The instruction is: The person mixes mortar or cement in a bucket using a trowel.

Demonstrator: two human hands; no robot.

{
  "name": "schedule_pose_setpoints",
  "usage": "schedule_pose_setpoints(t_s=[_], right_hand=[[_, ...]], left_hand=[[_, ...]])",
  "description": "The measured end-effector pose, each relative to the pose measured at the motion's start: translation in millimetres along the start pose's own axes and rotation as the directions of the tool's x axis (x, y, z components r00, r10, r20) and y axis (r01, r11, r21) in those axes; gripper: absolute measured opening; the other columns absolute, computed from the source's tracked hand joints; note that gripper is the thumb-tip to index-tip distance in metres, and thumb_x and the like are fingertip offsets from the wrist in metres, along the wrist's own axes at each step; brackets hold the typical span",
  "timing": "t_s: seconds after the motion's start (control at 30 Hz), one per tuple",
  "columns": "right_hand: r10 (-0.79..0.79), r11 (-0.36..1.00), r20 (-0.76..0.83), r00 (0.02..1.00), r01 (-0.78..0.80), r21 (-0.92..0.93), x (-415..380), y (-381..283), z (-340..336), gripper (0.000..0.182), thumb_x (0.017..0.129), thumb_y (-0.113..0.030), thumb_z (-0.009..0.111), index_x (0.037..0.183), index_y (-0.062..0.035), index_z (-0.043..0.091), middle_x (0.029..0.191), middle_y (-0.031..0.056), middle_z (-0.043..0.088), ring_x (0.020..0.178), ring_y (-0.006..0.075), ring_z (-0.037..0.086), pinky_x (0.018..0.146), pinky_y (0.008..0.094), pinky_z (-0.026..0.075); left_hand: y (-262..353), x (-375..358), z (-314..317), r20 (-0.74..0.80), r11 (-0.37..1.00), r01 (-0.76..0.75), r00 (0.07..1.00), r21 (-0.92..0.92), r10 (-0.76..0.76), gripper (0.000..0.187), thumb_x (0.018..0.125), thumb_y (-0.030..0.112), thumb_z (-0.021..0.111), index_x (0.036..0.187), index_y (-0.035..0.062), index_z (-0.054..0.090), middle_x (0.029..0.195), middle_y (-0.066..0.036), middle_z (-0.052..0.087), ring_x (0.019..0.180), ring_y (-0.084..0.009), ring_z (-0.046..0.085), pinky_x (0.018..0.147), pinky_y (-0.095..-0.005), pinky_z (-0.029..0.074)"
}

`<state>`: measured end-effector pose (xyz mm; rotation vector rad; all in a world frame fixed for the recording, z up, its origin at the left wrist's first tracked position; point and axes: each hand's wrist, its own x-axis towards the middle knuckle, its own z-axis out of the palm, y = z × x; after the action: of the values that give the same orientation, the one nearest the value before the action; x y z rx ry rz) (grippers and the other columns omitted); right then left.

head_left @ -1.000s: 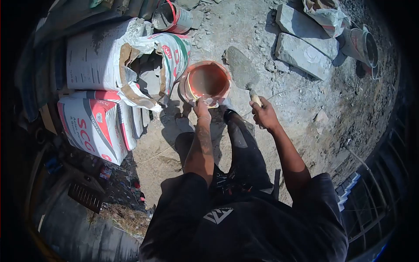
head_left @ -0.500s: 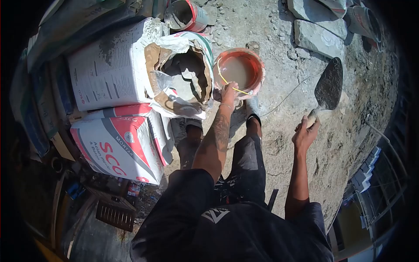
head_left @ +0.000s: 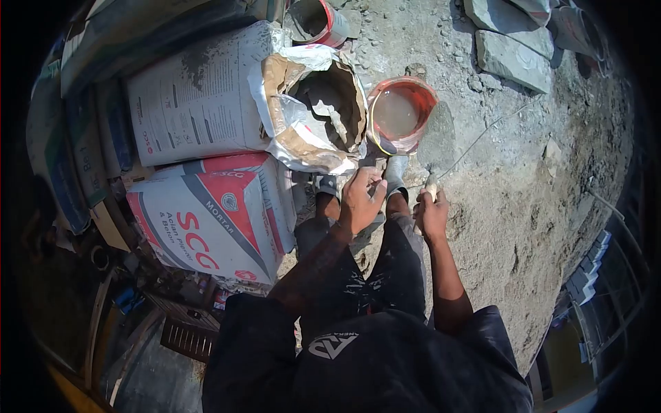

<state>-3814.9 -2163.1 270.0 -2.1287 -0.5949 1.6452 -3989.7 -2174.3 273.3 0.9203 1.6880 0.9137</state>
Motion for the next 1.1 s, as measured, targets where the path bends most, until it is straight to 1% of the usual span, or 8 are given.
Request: schedule_pose_setpoints(t_s=[0.33, 0.5, 0.63, 0.7, 0.8, 0.93, 1.03, 1.1], right_hand=[[0.306, 0.892, 0.141, 0.941, -0.336, 0.303, 6, 30, -36, 0.018, 0.077, -0.011, 0.046, 0.09, 0.0014, 0.045, 0.07, 0.0079, 0.05, 0.049, 0.0148, 0.048, 0.043, 0.0262, 0.043], [0.369, 0.751, 0.194, 0.909, -0.414, 0.514, 41, 22, -58, 0.018, 0.074, -0.009, 0.046, 0.088, 0.0028, 0.046, 0.068, 0.0087, 0.051, 0.051, 0.0151, 0.049, 0.047, 0.0255, 0.045], [0.338, 0.682, 0.204, 0.919, -0.389, 0.619, 94, -14, -89, 0.019, 0.074, -0.008, 0.045, 0.091, 0.0, 0.046, 0.071, 0.0107, 0.05, 0.053, 0.0155, 0.048, 0.047, 0.0251, 0.045], [0.281, 0.662, 0.189, 0.941, -0.332, 0.672, 129, -69, -110, 0.021, 0.073, -0.006, 0.044, 0.093, 0.0, 0.045, 0.073, 0.0113, 0.05, 0.054, 0.0152, 0.048, 0.047, 0.0236, 0.045], [-0.084, 0.601, 0.057, 0.995, 0.005, 0.799, 160, -185, -141, 0.025, 0.074, -0.007, 0.043, 0.097, 0.003, 0.042, 0.079, 0.0119, 0.05, 0.061, 0.0152, 0.049, 0.053, 0.0241, 0.046], [-0.406, 0.598, -0.323, 0.855, 0.516, 0.614, 150, -317, -146, 0.036, 0.081, -0.019, 0.046, 0.111, 0.0006, 0.042, 0.098, 0.0104, 0.052, 0.078, 0.0162, 0.054, 0.062, 0.0261, 0.046], [-0.58, 0.621, -0.324, 0.748, 0.663, 0.419, 124, -333, -114, 0.039, 0.082, -0.022, 0.049, 0.113, -0.0001, 0.042, 0.107, 0.0103, 0.05, 0.082, 0.0158, 0.053, 0.063, 0.0261, 0.045], [-0.57, 0.712, -0.251, 0.782, 0.623, 0.325, 118, -309, -85, 0.038, 0.08, -0.018, 0.052, 0.113, -0.0001, 0.043, 0.099, 0.0096, 0.054, 0.076, 0.0139, 0.055, 0.061, 0.0249, 0.044]], left_hand=[[-79, -83, -8, 0.106, 0.895, 0.223, 0.953, 0.387, -0.284, 0.023, 0.071, 0.017, 0.063, 0.085, 0.003, 0.052, 0.074, -0.013, 0.055, 0.065, -0.0244, 0.056, 0.059, -0.0327, 0.044], [-106, -106, 8, 0.186, 0.891, 0.144, 0.952, 0.431, -0.244, 0.024, 0.07, 0.019, 0.064, 0.084, 0.0023, 0.052, 0.072, -0.014, 0.056, 0.066, -0.0282, 0.056, 0.061, -0.0359, 0.044], [-91, -96, 13, 0.132, 0.898, 0.257, 0.938, 0.358, -0.321, 0.025, 0.07, 0.02, 0.062, 0.083, 0.0013, 0.052, 0.072, -0.016, 0.056, 0.067, -0.0313, 0.056, 0.061, -0.0369, 0.043], [-85, -90, 14, 0.109, 0.9, 0.294, 0.933, 0.32, -0.344, 0.025, 0.071, 0.021, 0.062, 0.083, 0.001, 0.053, 0.072, -0.016, 0.056, 0.067, -0.0324, 0.055, 0.062, -0.0374, 0.043], [-86, -86, 14, 0.076, 0.877, 0.219, 0.958, 0.428, -0.276, 0.021, 0.069, 0.017, 0.063, 0.079, 0.0029, 0.051, 0.067, -0.016, 0.056, 0.063, -0.0305, 0.057, 0.057, -0.0357, 0.044], [-97, -97, 11, 0.069, 0.868, 0.212, 0.96, 0.449, -0.27, 0.021, 0.069, 0.017, 0.063, 0.078, 0.0021, 0.052, 0.067, -0.016, 0.056, 0.062, -0.0301, 0.057, 0.058, -0.0353, 0.045], [-101, -105, 11, 0.086, 0.883, 0.228, 0.954, 0.41, -0.286, 0.022, 0.07, 0.019, 0.062, 0.081, 0.002, 0.053, 0.071, -0.016, 0.057, 0.067, -0.0309, 0.057, 0.062, -0.0364, 0.045], [-98, -109, 10, 0.101, 0.895, 0.237, 0.95, 0.379, -0.294, 0.024, 0.071, 0.02, 0.062, 0.085, 0.0025, 0.053, 0.077, -0.016, 0.057, 0.072, -0.0309, 0.057, 0.065, -0.0373, 0.045]])
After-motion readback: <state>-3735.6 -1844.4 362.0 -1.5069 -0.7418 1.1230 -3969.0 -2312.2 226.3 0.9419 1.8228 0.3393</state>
